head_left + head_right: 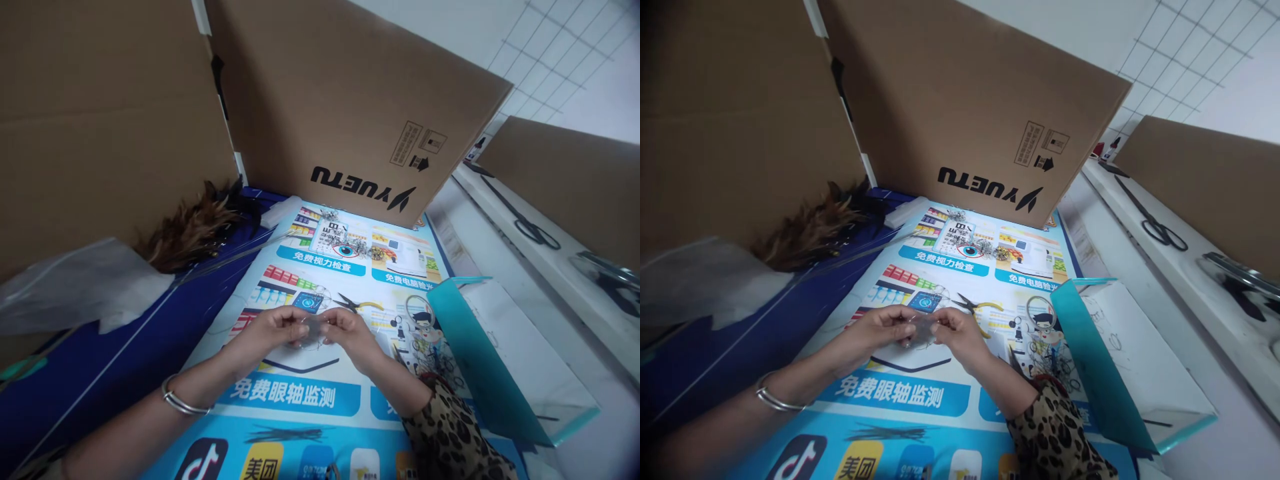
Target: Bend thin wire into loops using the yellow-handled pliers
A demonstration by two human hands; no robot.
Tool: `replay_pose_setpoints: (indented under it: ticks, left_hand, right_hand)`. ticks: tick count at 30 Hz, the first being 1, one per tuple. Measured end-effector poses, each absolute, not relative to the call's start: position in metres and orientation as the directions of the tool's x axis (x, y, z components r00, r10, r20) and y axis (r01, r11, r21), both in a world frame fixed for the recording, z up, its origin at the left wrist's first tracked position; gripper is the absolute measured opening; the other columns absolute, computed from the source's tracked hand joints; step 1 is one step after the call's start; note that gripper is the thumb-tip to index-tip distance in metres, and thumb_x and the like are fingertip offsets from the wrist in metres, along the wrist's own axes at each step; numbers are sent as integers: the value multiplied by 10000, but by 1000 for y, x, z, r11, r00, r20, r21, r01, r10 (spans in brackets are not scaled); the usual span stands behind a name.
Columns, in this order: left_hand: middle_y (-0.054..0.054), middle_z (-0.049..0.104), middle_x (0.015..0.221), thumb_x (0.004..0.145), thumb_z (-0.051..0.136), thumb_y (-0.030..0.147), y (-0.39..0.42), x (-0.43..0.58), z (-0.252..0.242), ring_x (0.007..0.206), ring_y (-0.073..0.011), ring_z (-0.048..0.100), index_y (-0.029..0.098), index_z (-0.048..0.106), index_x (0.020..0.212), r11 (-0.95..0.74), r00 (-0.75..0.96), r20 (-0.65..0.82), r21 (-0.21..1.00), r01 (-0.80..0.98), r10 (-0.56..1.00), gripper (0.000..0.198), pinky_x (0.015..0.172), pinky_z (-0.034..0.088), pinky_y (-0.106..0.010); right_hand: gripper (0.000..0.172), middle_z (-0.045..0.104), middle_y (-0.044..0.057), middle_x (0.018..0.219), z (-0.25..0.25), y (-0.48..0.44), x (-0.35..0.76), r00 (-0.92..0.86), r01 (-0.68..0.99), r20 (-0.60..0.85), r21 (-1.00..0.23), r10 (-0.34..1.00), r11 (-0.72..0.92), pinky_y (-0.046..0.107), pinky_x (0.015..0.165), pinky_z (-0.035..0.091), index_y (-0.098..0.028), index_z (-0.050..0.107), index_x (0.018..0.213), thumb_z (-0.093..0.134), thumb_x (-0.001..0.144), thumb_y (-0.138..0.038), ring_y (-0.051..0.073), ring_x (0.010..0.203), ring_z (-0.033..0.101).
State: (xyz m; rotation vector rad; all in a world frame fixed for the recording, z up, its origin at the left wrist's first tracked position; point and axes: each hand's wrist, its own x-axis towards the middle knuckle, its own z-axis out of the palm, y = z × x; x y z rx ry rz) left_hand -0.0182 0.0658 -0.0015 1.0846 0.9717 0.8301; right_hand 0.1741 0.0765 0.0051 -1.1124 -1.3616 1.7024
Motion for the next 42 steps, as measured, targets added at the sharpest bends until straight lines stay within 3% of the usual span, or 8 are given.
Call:
replay_pose_setpoints:
  ticks: [5, 13, 19, 27, 29, 31, 36, 42]
  left_hand:
    - [-48, 635, 797, 747, 625, 405, 67, -19, -1, 709, -155, 566, 154, 623, 919, 316, 358, -264, 944, -95, 896, 305, 677, 445, -289]
    - [-70, 652, 942, 754, 615, 437, 67, -19, 0, 885, -202, 605, 179, 582, 979, 417, 413, -339, 902, -114, 845, 344, 691, 459, -289]
    - [-66, 664, 898, 751, 631, 408, 67, -19, -2, 797, -178, 609, 177, 595, 1027, 421, 442, -328, 898, -129, 835, 362, 653, 439, -269]
    - [-45, 626, 851, 746, 643, 373, 71, -26, 3, 785, -164, 581, 171, 603, 922, 448, 413, -337, 869, -211, 846, 271, 608, 439, -241]
    - [-50, 625, 849, 736, 652, 373, 74, -30, 2, 790, -172, 588, 168, 593, 900, 436, 359, -343, 872, -222, 868, 270, 597, 443, -239]
    - [-53, 628, 855, 727, 662, 368, 79, -35, -2, 779, -170, 595, 169, 585, 893, 415, 286, -346, 879, -234, 894, 271, 593, 451, -238]
    - [-60, 658, 899, 714, 686, 342, 87, -42, -13, 785, -163, 616, 173, 609, 903, 390, 229, -328, 863, -321, 916, 265, 643, 483, -247]
    - [-93, 693, 857, 723, 683, 326, 89, -42, -16, 743, -168, 641, 137, 655, 840, 400, 269, -310, 815, -418, 912, 224, 712, 502, -264]
  right_hand:
    - [277, 620, 9, 807, 0, 76, 176, -453, -15, -225, -966, 863, -260, 271, 652, 495, -187, 594, 941, 601, 759, -394, 141, 766, 597]
    - [292, 611, -12, 678, 1, 77, 176, -429, -9, -240, -963, 871, -270, 247, 594, 478, -174, 584, 909, 632, 731, -400, 119, 642, 596]
    - [283, 606, -23, 645, 1, 78, 177, -473, 50, -268, -959, 839, -278, 230, 562, 460, -169, 585, 908, 640, 725, -378, 104, 589, 584]
    - [313, 608, 5, 811, -2, 92, 189, -468, 270, -209, -959, 859, -86, 228, 571, 455, -196, 569, 1000, 577, 775, -413, 114, 663, 591]
    - [289, 599, 8, 813, 2, 103, 193, -405, 430, -98, -898, 909, 95, 240, 614, 448, -204, 573, 1008, 567, 789, -392, 118, 685, 577]
    - [289, 589, 27, 885, 7, 116, 194, -369, 638, 19, -721, 929, 269, 270, 685, 439, -217, 584, 1021, 591, 777, -370, 132, 734, 566]
    - [494, 529, 96, 1085, 8, 149, 180, -472, 815, 19, -373, 882, 444, 334, 870, 371, -204, 531, 1152, 641, 724, -425, 235, 1066, 457]
    - [420, 550, 75, 984, -4, 166, 165, -494, 815, -41, -368, 868, 447, 313, 828, 371, -186, 593, 983, 714, 633, -383, 225, 980, 483]
